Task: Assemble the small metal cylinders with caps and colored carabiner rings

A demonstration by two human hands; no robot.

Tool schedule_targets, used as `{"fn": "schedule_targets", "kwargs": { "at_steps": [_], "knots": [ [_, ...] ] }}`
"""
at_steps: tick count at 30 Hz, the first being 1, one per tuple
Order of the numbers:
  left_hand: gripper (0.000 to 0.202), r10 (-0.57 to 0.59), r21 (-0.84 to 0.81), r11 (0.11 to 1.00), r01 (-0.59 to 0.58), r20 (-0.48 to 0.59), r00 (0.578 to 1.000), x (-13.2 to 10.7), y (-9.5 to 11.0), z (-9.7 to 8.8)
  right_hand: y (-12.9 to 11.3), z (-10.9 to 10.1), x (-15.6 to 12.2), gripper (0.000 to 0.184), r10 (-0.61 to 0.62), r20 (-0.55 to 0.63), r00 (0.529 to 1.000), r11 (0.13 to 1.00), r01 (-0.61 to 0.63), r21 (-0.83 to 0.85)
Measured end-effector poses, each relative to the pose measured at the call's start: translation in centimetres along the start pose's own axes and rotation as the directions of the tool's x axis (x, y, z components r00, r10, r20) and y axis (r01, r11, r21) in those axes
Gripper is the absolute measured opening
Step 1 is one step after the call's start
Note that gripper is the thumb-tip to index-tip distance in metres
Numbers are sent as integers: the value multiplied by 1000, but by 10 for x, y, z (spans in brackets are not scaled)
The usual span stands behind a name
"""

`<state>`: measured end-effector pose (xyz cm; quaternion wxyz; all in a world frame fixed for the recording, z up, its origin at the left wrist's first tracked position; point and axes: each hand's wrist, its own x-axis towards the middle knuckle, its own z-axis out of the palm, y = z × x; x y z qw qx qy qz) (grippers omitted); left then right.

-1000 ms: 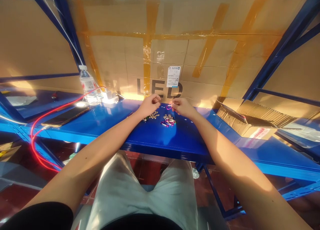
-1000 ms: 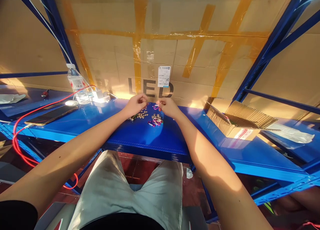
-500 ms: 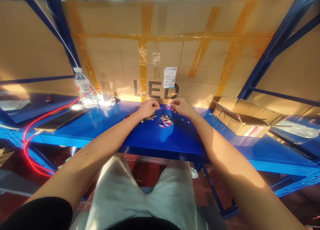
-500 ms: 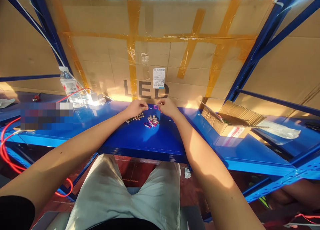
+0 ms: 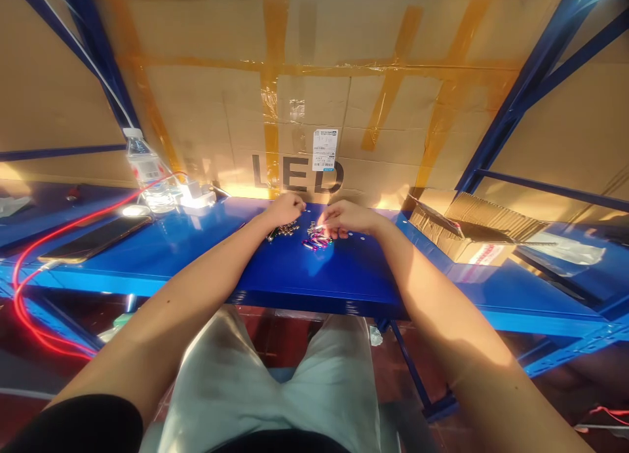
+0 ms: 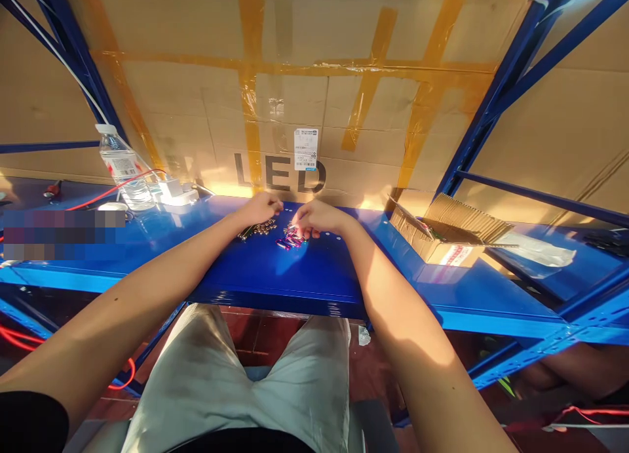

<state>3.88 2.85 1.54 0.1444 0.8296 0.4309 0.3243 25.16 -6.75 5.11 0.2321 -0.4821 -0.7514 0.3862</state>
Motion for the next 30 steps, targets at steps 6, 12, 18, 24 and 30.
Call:
{"fn": "schedule_targets", "kwargs": {
  "at_steps": [6,12,18,24,30],
  "knots": [
    [25,-151,-48,988,143,-409,900,-14,-35,-56,-5,19,6,13,-46,123,991,977,71,-204],
    [24,-278,-50,955,292,-489,827,-29,-74,-84,2,11,14,20,-52,-120,991,943,9,-334],
    [24,-375,37,884,466,-540,753,-43,-95,-99,44,-19,27,31,-48,-553,832,923,-175,-343],
    [25,-485,57,830,556,-420,767,-46,-100,-88,74,-27,32,18,195,-426,884,884,-346,-314],
    [28,-462,70,851,521,-373,805,-44,-94,-83,66,-25,31,17,215,-381,899,886,-344,-311]
  ]
}}
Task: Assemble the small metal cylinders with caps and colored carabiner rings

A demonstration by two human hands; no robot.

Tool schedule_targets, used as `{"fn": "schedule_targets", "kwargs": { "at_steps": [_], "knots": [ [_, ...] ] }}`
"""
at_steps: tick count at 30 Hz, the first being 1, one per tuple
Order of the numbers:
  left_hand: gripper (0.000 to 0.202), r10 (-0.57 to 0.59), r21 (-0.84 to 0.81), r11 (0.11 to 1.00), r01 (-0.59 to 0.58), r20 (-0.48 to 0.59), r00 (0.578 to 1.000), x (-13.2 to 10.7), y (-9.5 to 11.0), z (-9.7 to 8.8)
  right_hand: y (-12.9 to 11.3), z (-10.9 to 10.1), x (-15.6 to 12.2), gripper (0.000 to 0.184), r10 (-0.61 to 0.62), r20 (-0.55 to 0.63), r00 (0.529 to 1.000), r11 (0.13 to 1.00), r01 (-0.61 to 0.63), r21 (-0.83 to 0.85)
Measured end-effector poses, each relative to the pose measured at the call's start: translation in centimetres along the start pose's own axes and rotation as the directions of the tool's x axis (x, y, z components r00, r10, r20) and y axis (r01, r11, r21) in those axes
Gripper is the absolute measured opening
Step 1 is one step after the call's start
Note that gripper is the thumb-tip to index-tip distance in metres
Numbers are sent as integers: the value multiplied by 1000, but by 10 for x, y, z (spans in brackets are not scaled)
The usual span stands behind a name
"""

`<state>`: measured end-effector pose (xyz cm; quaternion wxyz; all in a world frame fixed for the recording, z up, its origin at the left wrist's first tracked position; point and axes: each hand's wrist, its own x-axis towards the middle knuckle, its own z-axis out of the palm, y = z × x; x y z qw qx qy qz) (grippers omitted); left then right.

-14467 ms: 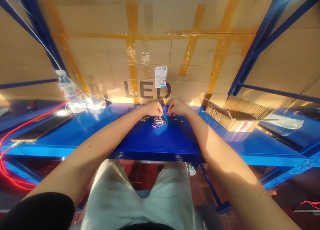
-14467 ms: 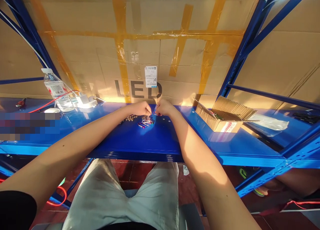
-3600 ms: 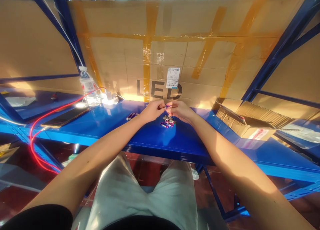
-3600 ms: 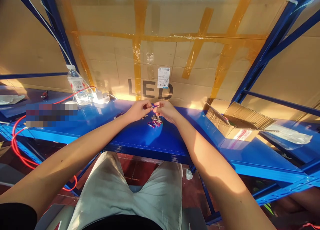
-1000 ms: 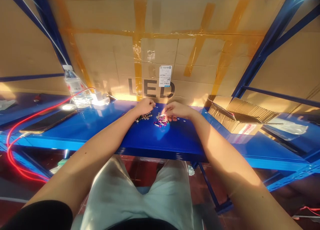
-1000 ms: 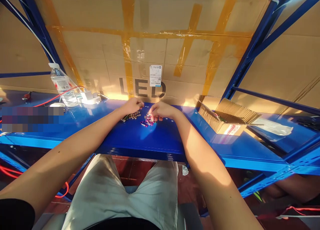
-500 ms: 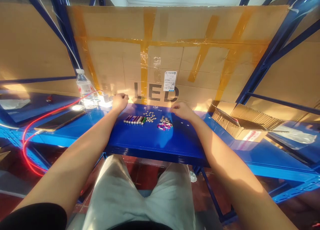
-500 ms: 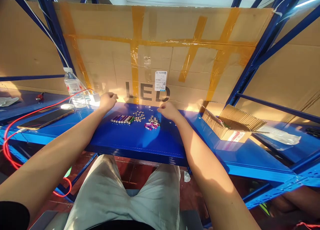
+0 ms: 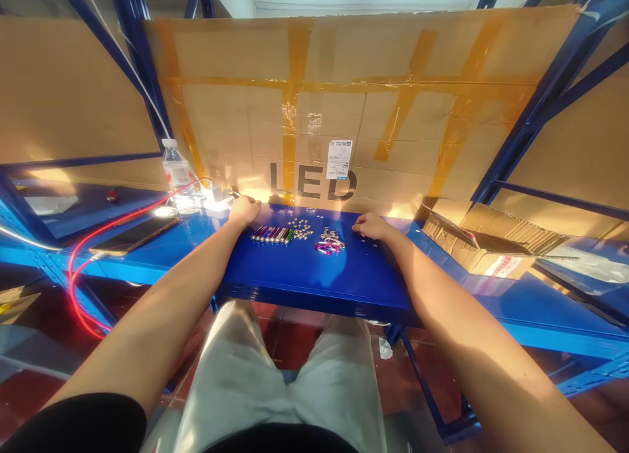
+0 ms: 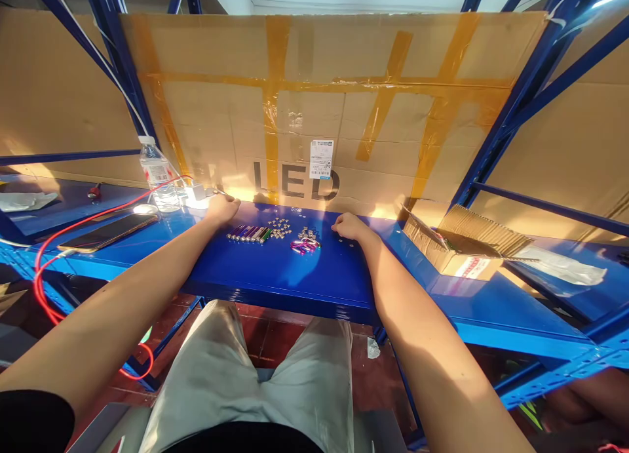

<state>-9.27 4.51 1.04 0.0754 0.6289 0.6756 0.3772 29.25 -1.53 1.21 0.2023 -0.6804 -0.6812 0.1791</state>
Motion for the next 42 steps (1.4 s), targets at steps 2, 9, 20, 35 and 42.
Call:
{"fn": "schedule_targets", "kwargs": {
  "at_steps": [2,9,20,35,42],
  "knots": [
    [28,2,-5,1000,-2,4,1000,-1,0,-1,0,0,1,14,2,6,1000,1000,-2,2],
    [26,274,-154,955,-252,140,952,-12,12,-5,5,1,5,11,-7,22,1000,1000,7,13],
    [17,604,-516,772,-371,415,681,-47,50,-22,-3,-2,0,9,1,56,998,1000,1,-21],
    [40,458,-285,885,-368,671,583,-54,54,-24,-13,-6,-6,17,-8,104,995,996,18,-89],
    [32,512,-493,826,-273,455,728,-50,50,-13,-6,-4,4,12,-34,121,992,991,49,-122]
  ]
}}
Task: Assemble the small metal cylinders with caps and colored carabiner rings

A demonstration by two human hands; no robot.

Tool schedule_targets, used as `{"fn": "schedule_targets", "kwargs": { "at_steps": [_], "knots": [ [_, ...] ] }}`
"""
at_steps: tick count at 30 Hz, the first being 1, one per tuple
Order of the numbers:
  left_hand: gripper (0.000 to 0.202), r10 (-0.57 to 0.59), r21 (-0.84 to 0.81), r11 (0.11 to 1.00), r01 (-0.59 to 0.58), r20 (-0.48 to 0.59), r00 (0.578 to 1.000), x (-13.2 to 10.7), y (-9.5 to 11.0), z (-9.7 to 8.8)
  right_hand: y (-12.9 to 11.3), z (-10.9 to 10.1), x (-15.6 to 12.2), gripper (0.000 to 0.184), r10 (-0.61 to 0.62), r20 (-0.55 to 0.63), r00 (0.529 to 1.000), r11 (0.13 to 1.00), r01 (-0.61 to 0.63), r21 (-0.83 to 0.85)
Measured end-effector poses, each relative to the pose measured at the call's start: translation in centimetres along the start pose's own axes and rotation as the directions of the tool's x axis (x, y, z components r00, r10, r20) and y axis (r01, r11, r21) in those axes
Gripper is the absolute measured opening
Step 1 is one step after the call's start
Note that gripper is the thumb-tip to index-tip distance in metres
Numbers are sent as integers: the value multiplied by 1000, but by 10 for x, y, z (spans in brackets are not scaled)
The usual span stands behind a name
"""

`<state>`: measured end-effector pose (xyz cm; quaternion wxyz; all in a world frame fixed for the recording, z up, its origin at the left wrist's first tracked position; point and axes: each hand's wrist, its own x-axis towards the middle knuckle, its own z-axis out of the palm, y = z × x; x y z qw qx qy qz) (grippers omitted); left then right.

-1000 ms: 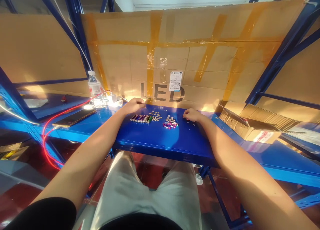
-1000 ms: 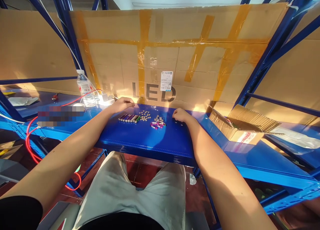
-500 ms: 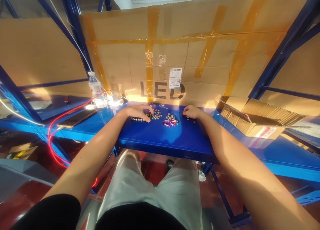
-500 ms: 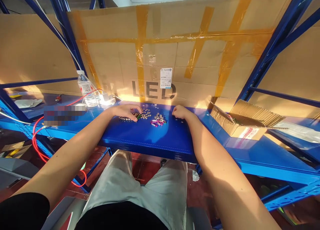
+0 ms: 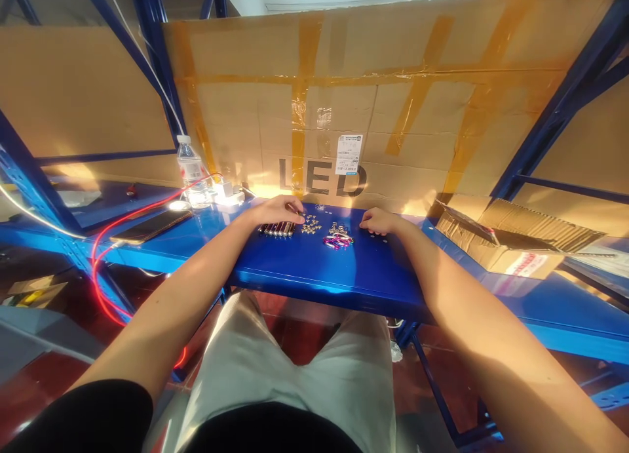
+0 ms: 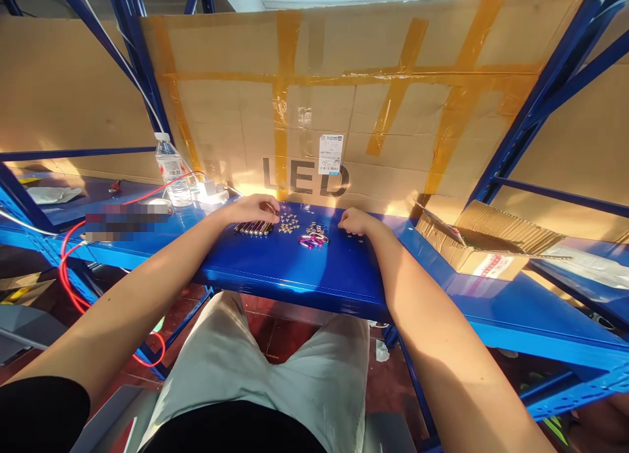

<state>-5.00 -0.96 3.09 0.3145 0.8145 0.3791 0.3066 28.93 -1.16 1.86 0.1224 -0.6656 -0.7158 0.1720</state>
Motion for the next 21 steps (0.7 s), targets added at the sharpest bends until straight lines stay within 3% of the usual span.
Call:
{"fn": "schedule_targets", "kwargs": {
  "at_steps": [4,8,11,13,15,21],
  "knots": [
    [23,-55,-361,932,-26,-213,976,10,-3,5,4,3,6,11,-8,5,1000,1000,8,12],
    [23,-227,-702,713,-5,-238,944,17,-4,4,2,3,6,13,-20,9,1000,999,20,45],
    [25,-417,-744,657,120,-226,880,18,-7,0,-6,0,-4,16,-40,45,998,994,35,103],
    [22,-485,-726,663,182,-231,843,18,-10,-3,-14,-3,-15,19,-72,133,988,985,50,164],
    [18,-495,-703,685,191,-256,830,19,-13,-3,-25,-7,-26,20,-83,204,975,983,48,175],
    [16,-461,-657,736,165,-307,833,20,-22,1,-45,-11,-42,26,-80,254,964,996,69,52]
  ]
}}
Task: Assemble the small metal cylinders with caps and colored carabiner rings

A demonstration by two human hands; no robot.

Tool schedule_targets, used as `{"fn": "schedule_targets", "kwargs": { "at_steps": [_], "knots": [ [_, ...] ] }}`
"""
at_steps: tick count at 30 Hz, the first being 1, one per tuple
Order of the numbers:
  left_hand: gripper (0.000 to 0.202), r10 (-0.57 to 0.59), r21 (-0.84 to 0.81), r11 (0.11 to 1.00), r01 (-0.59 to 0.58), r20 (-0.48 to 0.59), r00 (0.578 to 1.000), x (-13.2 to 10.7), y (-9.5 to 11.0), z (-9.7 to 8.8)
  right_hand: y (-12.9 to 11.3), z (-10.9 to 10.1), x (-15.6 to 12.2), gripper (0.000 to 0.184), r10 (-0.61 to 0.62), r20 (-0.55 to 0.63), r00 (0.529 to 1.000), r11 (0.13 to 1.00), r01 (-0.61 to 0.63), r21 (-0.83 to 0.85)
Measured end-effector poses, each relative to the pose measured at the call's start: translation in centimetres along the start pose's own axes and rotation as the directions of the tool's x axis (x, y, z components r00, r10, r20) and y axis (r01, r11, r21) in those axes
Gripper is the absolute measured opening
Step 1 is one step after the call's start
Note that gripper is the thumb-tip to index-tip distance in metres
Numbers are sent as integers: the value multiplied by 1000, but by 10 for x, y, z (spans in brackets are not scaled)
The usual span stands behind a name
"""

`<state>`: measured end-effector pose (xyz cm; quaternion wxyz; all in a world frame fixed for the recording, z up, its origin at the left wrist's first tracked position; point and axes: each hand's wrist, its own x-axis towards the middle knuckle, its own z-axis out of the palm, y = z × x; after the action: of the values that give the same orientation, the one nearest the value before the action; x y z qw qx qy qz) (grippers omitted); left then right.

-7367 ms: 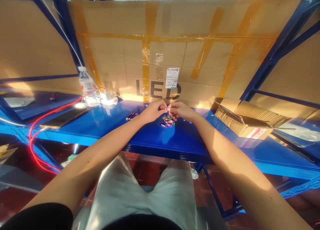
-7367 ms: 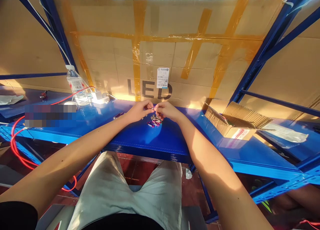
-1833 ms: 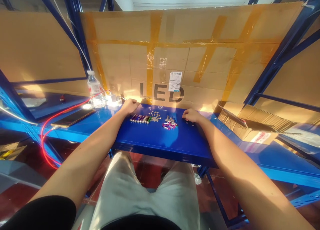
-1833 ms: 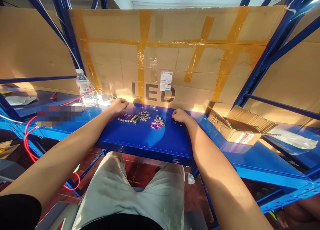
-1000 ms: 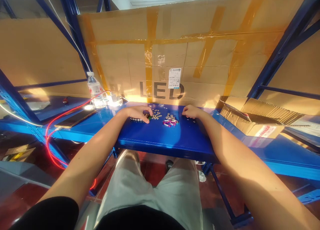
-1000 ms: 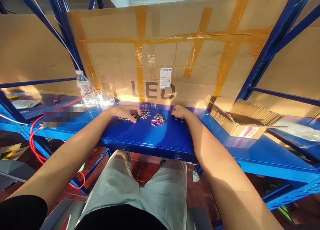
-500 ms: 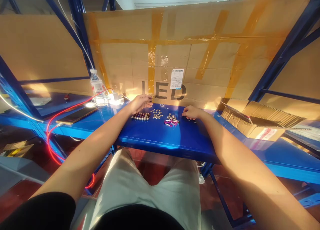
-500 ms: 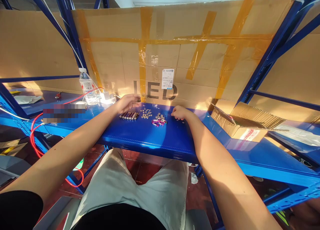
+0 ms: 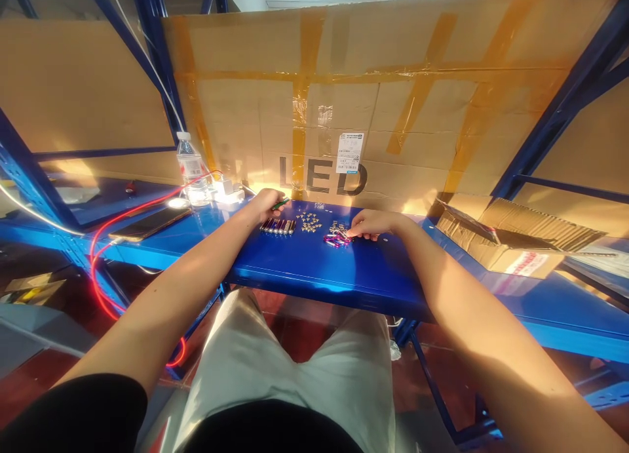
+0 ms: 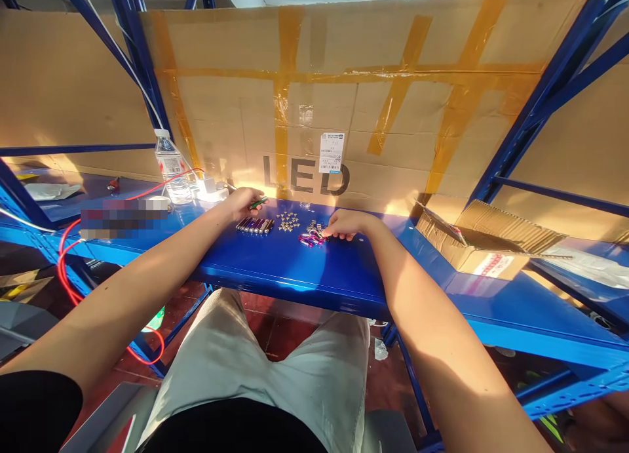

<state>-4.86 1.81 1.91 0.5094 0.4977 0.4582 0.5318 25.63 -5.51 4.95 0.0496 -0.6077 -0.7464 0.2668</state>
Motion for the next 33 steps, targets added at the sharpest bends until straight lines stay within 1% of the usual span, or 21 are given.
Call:
{"fn": "schedule_targets", "kwargs": {
  "at_steps": [5,7,12,15,17,19,23,25,27,30,33],
  "knots": [
    [18,8,25,1000,-9,20,1000,2,-3,-3,6,0,5,20,-116,77,990,993,113,35],
    [19,6,30,1000,-7,41,999,3,-3,-4,8,0,7,19,-139,94,986,990,136,44],
    [21,2,47,999,-5,62,998,7,-6,-6,3,3,5,23,-139,74,988,990,138,24],
    [22,3,53,999,-5,53,999,8,-7,-6,-3,3,1,20,-144,79,986,989,147,-36],
    [23,-3,55,998,1,50,999,8,-7,-7,-6,4,-1,21,-144,87,986,987,149,-64],
    [23,-6,52,999,4,48,999,8,-6,-7,-7,3,-3,22,-154,92,984,986,159,-50],
    [22,-2,49,999,0,43,999,7,-6,-6,-5,3,-3,26,-195,96,976,980,190,54],
    [21,-1,57,998,-1,41,999,7,-6,-6,-2,4,-2,28,-197,92,976,977,188,97],
    [20,3,64,998,-6,42,999,7,-6,-6,0,4,0,27,-184,84,979,977,174,120],
    [20,8,75,997,-11,39,999,7,-6,-6,3,4,4,20,-169,74,983,981,160,113],
    [20,9,86,996,-12,35,999,7,-7,-6,6,2,6,19,-157,46,987,986,153,71]
  ]
}}
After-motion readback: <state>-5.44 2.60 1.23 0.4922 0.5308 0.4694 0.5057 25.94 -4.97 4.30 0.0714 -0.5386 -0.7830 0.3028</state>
